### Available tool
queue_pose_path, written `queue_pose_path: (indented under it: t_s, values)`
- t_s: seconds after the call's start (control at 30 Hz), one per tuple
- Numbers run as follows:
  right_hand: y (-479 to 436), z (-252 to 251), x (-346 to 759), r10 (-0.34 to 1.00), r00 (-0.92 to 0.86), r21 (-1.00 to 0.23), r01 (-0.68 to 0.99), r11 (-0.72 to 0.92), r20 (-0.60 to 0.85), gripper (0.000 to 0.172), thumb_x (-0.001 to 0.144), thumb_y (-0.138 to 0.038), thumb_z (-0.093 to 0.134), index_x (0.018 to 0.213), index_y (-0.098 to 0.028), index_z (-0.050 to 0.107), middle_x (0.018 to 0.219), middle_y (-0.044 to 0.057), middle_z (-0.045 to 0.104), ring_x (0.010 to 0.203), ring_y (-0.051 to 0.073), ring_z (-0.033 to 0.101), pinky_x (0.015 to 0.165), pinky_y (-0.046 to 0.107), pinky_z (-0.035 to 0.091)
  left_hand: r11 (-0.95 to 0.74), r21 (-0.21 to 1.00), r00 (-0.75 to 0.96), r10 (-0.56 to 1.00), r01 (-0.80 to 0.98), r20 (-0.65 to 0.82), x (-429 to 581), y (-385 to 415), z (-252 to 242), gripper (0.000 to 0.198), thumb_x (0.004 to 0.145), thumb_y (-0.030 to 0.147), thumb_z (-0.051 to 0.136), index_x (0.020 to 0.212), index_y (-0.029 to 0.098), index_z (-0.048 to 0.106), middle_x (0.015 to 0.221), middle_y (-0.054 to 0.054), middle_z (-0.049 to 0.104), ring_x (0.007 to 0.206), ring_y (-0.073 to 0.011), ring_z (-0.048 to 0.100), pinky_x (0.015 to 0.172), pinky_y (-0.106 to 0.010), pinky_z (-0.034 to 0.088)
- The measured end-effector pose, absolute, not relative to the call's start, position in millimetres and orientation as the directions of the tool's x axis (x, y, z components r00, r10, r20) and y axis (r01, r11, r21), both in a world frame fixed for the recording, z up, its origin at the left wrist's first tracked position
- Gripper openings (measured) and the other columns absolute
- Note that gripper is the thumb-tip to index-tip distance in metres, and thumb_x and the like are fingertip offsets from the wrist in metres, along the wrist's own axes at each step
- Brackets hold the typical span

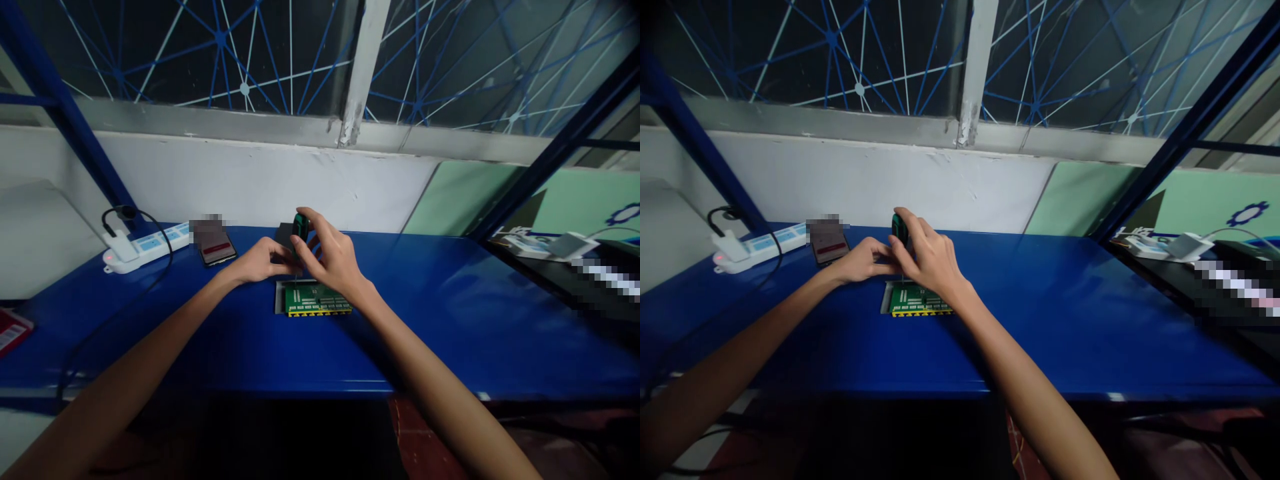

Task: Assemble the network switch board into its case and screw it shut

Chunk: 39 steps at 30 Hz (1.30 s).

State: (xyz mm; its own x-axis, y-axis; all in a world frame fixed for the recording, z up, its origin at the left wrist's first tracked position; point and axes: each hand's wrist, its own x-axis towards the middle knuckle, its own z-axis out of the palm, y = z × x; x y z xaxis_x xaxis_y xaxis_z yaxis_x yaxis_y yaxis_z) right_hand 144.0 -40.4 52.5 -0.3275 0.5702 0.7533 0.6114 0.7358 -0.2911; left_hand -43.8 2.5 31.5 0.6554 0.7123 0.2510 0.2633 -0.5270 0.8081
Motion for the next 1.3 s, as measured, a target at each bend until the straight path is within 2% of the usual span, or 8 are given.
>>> queue_pose_path:
  t_s: [0.17,0.33,0.7,0.97,1.17,1.3]
  values:
    - [-40.4,52.7,144.1,0.579,-0.319,-0.304,0.612,0.73,0.75,0.042,0.097,-0.036,0.042,0.136,-0.021,0.045,0.107,0.007,0.066,0.067,0.015,0.062,0.057,0.03,0.049,-0.533,0.783,0.616,0.745,0.321,0.255,-42.3,1.0,31.2,0.018,0.071,0.03,0.075,0.078,0.013,0.076,0.078,-0.007,0.076,0.073,-0.0188,0.068,0.07,-0.029,0.05]
    - [-40.2,51.6,143.9,0.574,-0.327,-0.296,0.609,0.736,0.751,0.043,0.097,-0.037,0.042,0.137,-0.021,0.044,0.108,0.007,0.065,0.069,0.015,0.063,0.058,0.03,0.049,-0.515,0.792,0.61,0.756,0.329,0.239,-43.1,1.5,31.1,0.016,0.071,0.028,0.075,0.079,0.015,0.078,0.083,-0.008,0.077,0.081,-0.0215,0.07,0.078,-0.032,0.051]
    - [-40.8,53.3,144.4,0.589,-0.324,-0.303,0.622,0.722,0.74,0.042,0.097,-0.038,0.042,0.136,-0.022,0.044,0.106,0.007,0.065,0.069,0.015,0.063,0.057,0.03,0.05,-0.552,0.78,0.683,0.693,0.295,0.232,-45.2,1.5,33.4,0.016,0.076,0.026,0.07,0.086,0.016,0.078,0.087,-0.008,0.077,0.084,-0.0205,0.07,0.08,-0.031,0.051]
    - [-38.4,51.3,144.3,0.579,-0.326,-0.286,0.63,0.723,0.747,0.044,0.097,-0.036,0.043,0.137,-0.017,0.044,0.107,0.008,0.067,0.07,0.016,0.063,0.057,0.031,0.049,-0.579,0.774,0.734,0.638,0.257,0.233,-45.1,2.4,32.5,0.017,0.08,0.025,0.065,0.088,0.015,0.076,0.088,-0.008,0.076,0.084,-0.0184,0.069,0.078,-0.029,0.05]
    - [-37.5,50.6,145.0,0.58,-0.316,-0.289,0.632,0.719,0.751,0.043,0.097,-0.037,0.043,0.136,-0.02,0.043,0.107,0.008,0.066,0.071,0.016,0.064,0.057,0.031,0.049,-0.555,0.783,0.632,0.721,0.281,0.284,-43.3,1.5,30.4,0.019,0.074,0.029,0.073,0.083,0.013,0.074,0.08,-0.006,0.074,0.075,-0.0172,0.066,0.07,-0.028,0.049]
    - [-38.3,51.3,144.6,0.583,-0.32,-0.292,0.63,0.72,0.747,0.042,0.097,-0.037,0.042,0.136,-0.021,0.043,0.105,0.007,0.066,0.07,0.016,0.063,0.058,0.031,0.049,-0.547,0.781,0.591,0.75,0.302,0.297,-43.7,2.1,30.3,0.014,0.072,0.027,0.072,0.077,0.014,0.075,0.078,-0.005,0.075,0.073,-0.0169,0.065,0.071,-0.028,0.048]
